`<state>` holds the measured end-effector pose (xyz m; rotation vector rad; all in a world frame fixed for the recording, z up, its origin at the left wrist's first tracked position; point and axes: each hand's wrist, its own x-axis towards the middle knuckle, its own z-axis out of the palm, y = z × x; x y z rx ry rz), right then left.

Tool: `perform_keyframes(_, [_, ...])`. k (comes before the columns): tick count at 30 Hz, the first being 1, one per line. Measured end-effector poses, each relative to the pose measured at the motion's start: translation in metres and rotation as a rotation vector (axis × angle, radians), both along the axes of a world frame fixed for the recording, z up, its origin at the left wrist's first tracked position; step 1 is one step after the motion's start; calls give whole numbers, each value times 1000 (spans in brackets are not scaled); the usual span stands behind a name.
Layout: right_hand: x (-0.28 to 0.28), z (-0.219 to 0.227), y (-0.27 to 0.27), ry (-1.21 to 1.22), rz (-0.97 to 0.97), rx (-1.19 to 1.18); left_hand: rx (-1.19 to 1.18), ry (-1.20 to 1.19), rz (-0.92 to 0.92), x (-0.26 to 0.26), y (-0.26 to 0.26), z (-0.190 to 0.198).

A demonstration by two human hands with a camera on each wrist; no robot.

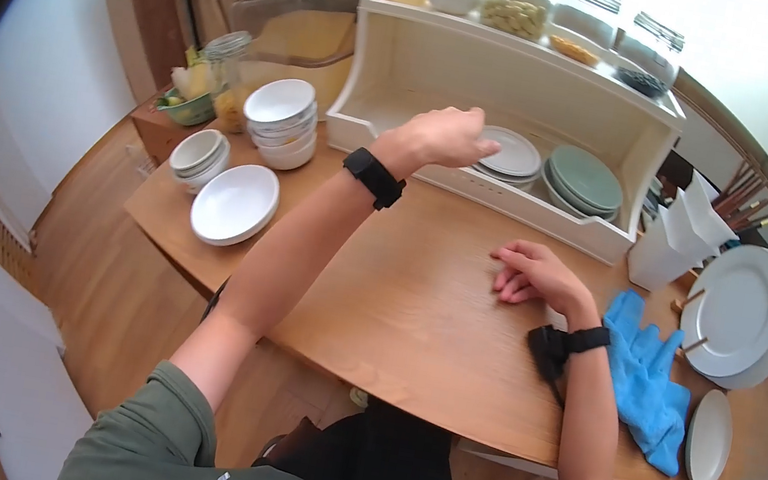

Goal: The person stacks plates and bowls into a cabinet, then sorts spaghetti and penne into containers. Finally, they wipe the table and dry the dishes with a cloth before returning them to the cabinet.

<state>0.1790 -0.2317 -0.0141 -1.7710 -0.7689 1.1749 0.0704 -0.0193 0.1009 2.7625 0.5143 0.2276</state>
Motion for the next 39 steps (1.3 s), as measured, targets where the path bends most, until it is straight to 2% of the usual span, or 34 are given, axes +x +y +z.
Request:
perform_keyframes(2, [-1, 2, 0, -4, 9, 8, 27, -42, -119, -28, -3, 8])
perform_keyframes(6, [-3, 0, -1, -49, -30, 15, 34, -98, -112, -91, 17, 7])
perform_keyframes(8, [-1, -3, -2, -50, -27, 30, 6, -101, -48, -125, 43, 0])
perform_keyframes(12, [-6, -2, -5, -51, -32, 58, 87, -287, 54, -208, 92, -19])
perform_keyframes(14, [-6, -1, -5, -64, -40, 45, 51, -145, 203, -246, 103, -16])
perform_keyframes(16, [-4, -5, -5, -59, -31, 57, 83, -4, 340, -277, 134, -36])
perform_keyframes(17, [-3, -5, -5, -59, -30, 59, 90, 5, 341, -287, 139, -42])
perform_keyframes(19, [-3, -5, -5, -55, -29, 66, -228, 69, 571, -301, 147, -56])
perform_keyframes(20, [-3, -6, -6, -47, -32, 69, -224, 76, 569, -306, 151, -62])
perform_keyframes(22, [-6, -5, -6, -68, -33, 64, -539, 129, 565, -308, 157, -72])
perform_keyframes(23, [-9, -4, -6, -77, -53, 67, -536, 134, 561, -305, 158, -76])
perform_keyframes(25, [-7, -5, -7, -75, -42, 72, -686, 51, 574, -297, 160, -84])
perform_keyframes(27, [-6, -6, -8, -74, -28, 75, -664, 28, 517, -292, 162, -98])
perform_keyframes(28, [-8, -4, -9, -88, -21, 77, -643, 4, 457, -288, 156, -97])
perform_keyframes(36, [-10, -4, -7, -117, -44, 64, -682, 55, 326, -223, 107, -96])
perform_keyframes(39, [-8, -6, -7, -126, -16, 69, -762, 186, 60, -186, 89, -92])
